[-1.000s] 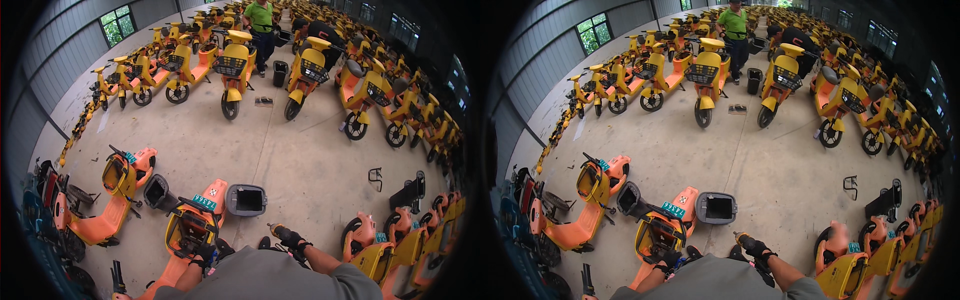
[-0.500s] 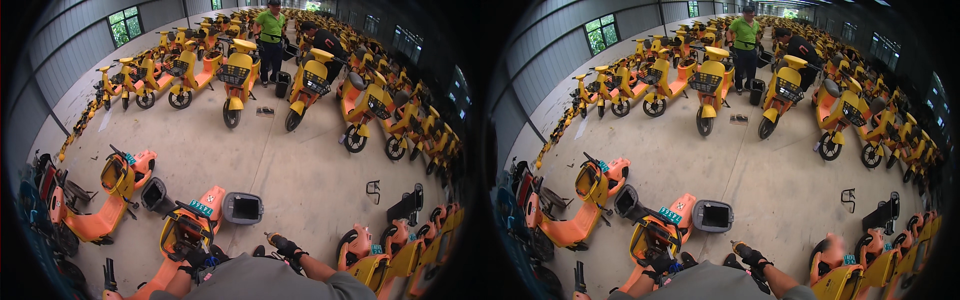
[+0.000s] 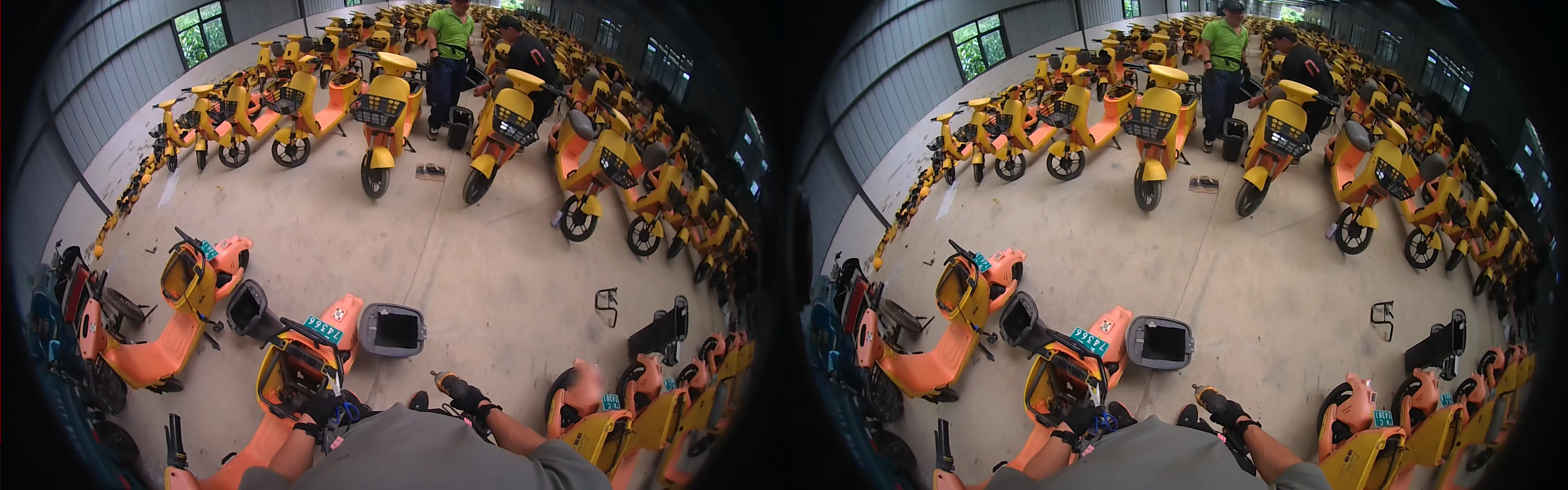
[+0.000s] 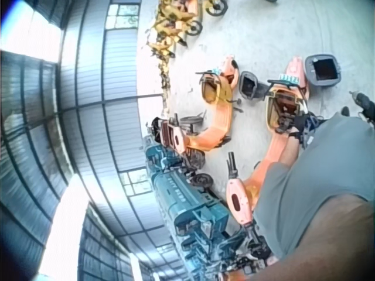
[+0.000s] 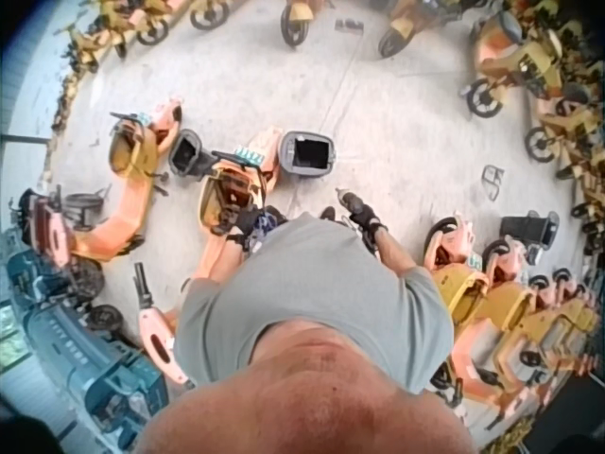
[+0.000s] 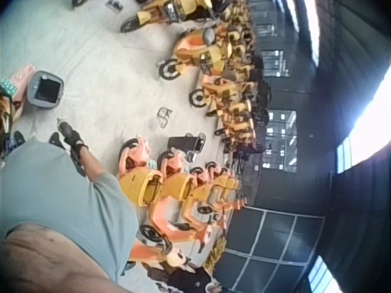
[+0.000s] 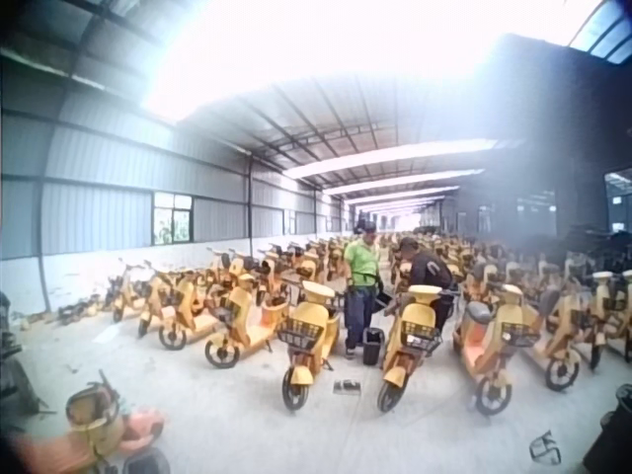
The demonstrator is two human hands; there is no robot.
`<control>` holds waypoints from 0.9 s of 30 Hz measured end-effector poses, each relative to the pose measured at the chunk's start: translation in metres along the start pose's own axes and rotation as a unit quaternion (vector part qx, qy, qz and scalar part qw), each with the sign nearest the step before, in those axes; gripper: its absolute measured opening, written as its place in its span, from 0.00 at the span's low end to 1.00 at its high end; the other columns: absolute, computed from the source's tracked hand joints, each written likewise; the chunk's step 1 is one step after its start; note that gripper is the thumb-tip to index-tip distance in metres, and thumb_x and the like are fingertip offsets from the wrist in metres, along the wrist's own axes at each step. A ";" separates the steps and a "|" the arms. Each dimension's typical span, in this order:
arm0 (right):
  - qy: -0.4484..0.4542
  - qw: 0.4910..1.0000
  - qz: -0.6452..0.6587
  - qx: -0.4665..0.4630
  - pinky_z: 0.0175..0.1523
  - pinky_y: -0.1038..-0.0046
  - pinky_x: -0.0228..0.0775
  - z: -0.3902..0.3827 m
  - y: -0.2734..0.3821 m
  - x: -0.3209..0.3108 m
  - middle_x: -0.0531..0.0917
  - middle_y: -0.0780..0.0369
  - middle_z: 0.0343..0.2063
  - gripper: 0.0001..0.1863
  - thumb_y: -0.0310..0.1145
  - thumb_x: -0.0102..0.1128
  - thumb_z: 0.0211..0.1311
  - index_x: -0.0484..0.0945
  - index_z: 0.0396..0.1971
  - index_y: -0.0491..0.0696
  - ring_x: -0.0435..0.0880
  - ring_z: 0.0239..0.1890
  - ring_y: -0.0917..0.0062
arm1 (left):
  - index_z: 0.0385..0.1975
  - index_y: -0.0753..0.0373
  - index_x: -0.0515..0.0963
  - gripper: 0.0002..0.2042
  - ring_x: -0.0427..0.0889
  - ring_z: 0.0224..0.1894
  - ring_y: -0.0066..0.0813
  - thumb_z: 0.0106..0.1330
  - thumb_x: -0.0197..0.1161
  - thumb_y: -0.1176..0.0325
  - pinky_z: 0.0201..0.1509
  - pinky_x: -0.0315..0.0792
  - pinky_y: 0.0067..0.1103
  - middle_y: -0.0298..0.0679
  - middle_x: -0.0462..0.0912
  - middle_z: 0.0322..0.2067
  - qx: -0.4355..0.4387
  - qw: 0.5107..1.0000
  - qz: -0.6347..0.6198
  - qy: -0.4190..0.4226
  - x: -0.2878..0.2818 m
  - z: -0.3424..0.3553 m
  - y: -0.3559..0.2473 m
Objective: The person disassembles the seat and storage compartment of an electric scooter using a power drill and scissors, then uses the drill to secure internal components and reattach the storage tub.
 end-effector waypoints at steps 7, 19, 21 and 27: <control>0.002 1.000 0.001 0.002 0.29 0.73 0.69 0.000 -0.008 0.001 0.78 0.62 0.22 0.18 0.40 0.62 0.42 0.74 0.32 0.44 0.75 0.23 0.77 | 0.37 0.66 0.74 0.16 0.78 0.27 0.31 0.58 0.53 0.59 0.28 0.71 0.22 0.44 0.79 0.28 -0.007 0.999 -0.034 -0.007 0.006 -0.006 0.003; 0.002 1.000 0.001 0.002 0.28 0.73 0.69 0.002 -0.018 0.002 0.78 0.62 0.22 0.18 0.40 0.62 0.42 0.74 0.32 0.44 0.75 0.22 0.77 | 0.38 0.65 0.73 0.14 0.77 0.25 0.27 0.59 0.53 0.62 0.26 0.70 0.19 0.42 0.79 0.27 -0.015 0.993 -0.114 -0.021 0.007 -0.016 0.011; 0.002 1.000 0.001 0.001 0.28 0.73 0.69 0.004 -0.018 0.003 0.78 0.62 0.22 0.18 0.40 0.62 0.42 0.74 0.32 0.44 0.75 0.22 0.77 | 0.38 0.65 0.73 0.14 0.77 0.25 0.26 0.59 0.53 0.62 0.26 0.70 0.19 0.42 0.79 0.27 -0.015 0.990 -0.137 -0.025 0.007 -0.016 0.013; 0.004 1.000 0.002 -0.002 0.27 0.73 0.69 0.006 -0.023 0.008 0.78 0.62 0.21 0.18 0.39 0.63 0.42 0.74 0.31 0.43 0.75 0.22 0.77 | 0.33 0.65 0.74 0.10 0.76 0.21 0.23 0.59 0.52 0.66 0.21 0.68 0.17 0.39 0.78 0.23 0.027 0.994 -0.097 -0.038 0.002 -0.039 0.006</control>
Point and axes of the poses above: each hand's wrist, its own z-axis towards the middle knuckle, its own x-axis out of the palm, y = z × x, the point moved 5 cm from there along z, towards the middle knuckle
